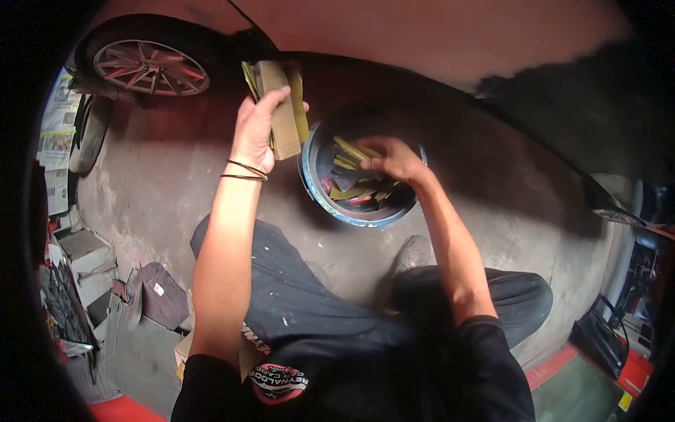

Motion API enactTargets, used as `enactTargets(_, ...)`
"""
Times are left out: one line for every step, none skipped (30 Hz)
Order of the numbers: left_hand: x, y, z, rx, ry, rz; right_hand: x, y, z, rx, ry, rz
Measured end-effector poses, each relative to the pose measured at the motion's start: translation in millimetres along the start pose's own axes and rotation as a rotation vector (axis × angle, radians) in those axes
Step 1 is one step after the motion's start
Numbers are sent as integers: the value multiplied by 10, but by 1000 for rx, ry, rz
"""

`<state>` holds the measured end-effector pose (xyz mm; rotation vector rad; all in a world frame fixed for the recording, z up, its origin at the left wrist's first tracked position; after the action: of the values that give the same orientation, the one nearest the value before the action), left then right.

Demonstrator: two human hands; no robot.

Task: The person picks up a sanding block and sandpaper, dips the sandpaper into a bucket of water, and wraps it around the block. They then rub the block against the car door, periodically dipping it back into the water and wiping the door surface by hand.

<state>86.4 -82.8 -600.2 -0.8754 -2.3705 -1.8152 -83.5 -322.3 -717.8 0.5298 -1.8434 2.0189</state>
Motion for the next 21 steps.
enactTargets(-24,-78,-18,-25,-4,23,81,-72,-19,-24,74,67)
enactTargets(-42,-138,-20,-53,-7,45,159,-144,-42,-71,123,87)
enactTargets(-37,-175,-55,-70,2,51,217,-189,-57,-120,169,107)
enactTargets(-53,-229,-72,-89,-13,59,261,-213,-60,-170,215,128)
enactTargets(-60,-269,-100,-106,-35,37,293,-184,-45,-207,265,63)
enactTargets(-58,-304,-121,-125,-57,17,320,-179,-78,-311,265,102)
enactTargets(-45,-320,-157,-163,-88,10,350,-180,-125,-415,265,143)
enactTargets(-20,-337,-201,-188,-122,-14,377,-185,-161,-518,267,184)
enactTargets(-4,-366,-249,-202,-164,-32,391,-220,-188,-568,258,224)
enactTargets(18,-388,-296,-216,-208,-50,414,-255,-209,-610,248,223)
enactTargets(46,-414,-337,-221,-245,-35,441,-303,-231,-591,261,243)
enactTargets(108,-396,-387,-236,-296,-27,464,-381,-265,-572,273,264)
enactTargets(169,-384,-443,-205,-337,-37,493,-468,-303,-594,303,286)
enactTargets(223,-377,-475,-174,-377,-47,518,-569,-341,-593,299,311)
enactTargets(257,-374,-481,-174,-420,-56,538,-657,-366,-582,301,315)
enactTargets(262,-382,-476,-220,-401,-107,542,-708,-394,-572,302,317)
enactTargets(278,-384,-469,-189,-408,-114,516,-716,-418,-551,324,364)
enactTargets(304,-352,-484,-156,-412,-119,501,-740,-435,-556,324,384)
enactTargets(323,-323,-494,-132,-416,-122,493,-752,-459,-562,323,400)
enactTargets(344,-297,-509,-108,-419,-123,490,-755,-479,-567,322,414)
enactTargets(358,-275,-517,-82,-421,-126,485,-765,-500,-540,329,431)
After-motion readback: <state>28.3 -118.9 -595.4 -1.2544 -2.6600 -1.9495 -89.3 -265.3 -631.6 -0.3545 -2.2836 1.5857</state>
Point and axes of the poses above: each hand's wrist, its own x-axis away from the middle knuckle, its own z-axis out of the back of the hand, y = z × x, the point moved 3 cm from there along -x, towards the middle knuckle, and after that the axes turned 5 degrees about -x, right-handed, at the moved point
